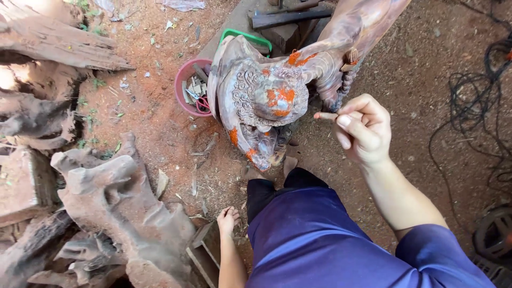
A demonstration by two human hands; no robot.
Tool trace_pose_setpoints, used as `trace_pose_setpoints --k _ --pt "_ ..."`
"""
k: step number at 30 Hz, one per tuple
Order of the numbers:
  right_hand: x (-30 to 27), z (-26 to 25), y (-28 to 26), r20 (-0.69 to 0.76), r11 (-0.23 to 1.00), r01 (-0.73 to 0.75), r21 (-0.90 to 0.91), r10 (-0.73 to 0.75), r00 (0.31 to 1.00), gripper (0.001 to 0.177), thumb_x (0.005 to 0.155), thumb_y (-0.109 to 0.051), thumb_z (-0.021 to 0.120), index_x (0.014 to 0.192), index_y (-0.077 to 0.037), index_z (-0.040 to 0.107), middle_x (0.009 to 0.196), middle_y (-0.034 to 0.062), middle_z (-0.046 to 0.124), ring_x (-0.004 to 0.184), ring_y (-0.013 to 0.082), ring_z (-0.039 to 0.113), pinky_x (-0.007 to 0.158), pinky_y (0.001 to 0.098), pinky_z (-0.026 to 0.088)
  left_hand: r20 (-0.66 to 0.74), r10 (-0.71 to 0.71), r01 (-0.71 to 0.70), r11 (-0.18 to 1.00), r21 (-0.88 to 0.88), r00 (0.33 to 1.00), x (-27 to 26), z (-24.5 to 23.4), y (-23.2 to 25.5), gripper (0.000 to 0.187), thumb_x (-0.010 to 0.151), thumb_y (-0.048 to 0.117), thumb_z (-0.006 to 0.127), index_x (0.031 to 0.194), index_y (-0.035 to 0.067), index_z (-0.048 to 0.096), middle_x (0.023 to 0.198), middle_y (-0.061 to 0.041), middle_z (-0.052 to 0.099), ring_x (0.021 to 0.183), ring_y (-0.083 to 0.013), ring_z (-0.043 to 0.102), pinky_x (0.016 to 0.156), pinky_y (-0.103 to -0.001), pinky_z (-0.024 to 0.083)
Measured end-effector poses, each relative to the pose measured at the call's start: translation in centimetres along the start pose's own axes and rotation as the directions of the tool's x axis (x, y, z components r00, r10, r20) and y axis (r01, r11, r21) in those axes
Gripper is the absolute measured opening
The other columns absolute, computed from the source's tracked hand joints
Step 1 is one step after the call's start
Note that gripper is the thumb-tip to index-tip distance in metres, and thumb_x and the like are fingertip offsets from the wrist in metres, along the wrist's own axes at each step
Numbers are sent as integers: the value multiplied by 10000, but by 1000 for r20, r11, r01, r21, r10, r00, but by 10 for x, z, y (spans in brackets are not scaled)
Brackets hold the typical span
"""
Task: Applying wood filler to a large wooden sculpture using a small applicator stick to fill in cracks and details, followed by working on the base of another piece.
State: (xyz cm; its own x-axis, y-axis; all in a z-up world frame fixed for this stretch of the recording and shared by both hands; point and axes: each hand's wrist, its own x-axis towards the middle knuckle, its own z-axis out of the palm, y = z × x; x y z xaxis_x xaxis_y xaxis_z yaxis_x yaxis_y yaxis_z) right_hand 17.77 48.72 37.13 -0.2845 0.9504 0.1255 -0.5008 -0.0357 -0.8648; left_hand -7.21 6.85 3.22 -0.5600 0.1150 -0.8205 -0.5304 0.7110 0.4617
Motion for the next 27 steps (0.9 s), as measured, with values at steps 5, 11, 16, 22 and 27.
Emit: trace_pose_setpoints --k 5,11,16,22,27 --pt "-17 35 29 -176 988 141 60 -129 976 113 934 58 606 1036 84 566 812 245 681 349 90 488 363 218 381 6 44 -44 983 178 999 19 -40 29 228 918 232 692 1100 102 733 857 -120 755 687 -203 728 513 -270 557" --pt "-22 86 38 -312 971 206 118 -160 936 86 982 40 578 1062 72 574 839 196 680 346 83 489 346 215 400 5 200 -194 943 269 980 56 -88 92 217 947 201 688 1110 61 717 923 -190 755 749 -260 739 561 -333 600" --pt "-19 107 41 -357 969 247 -18 -237 903 73 994 24 594 1051 67 578 851 191 694 338 81 481 333 214 396 56 295 -297 898 323 954 61 -95 120 220 942 207 703 1102 59 734 936 -190 757 793 -264 736 606 -353 615" --pt "-23 106 51 -89 439 401 -804 -756 649 100 836 49 781 936 62 773 617 78 695 371 151 561 372 232 447 151 342 -373 864 338 928 73 -90 113 203 926 156 711 1088 41 754 850 -159 726 760 -227 684 617 -342 584" --pt "-27 97 47 259 217 574 -789 -730 632 186 781 91 730 955 75 793 826 166 770 528 301 693 465 383 563 188 306 -358 837 414 933 76 -103 111 163 909 175 724 1033 94 790 808 -108 725 715 -194 708 574 -317 584"
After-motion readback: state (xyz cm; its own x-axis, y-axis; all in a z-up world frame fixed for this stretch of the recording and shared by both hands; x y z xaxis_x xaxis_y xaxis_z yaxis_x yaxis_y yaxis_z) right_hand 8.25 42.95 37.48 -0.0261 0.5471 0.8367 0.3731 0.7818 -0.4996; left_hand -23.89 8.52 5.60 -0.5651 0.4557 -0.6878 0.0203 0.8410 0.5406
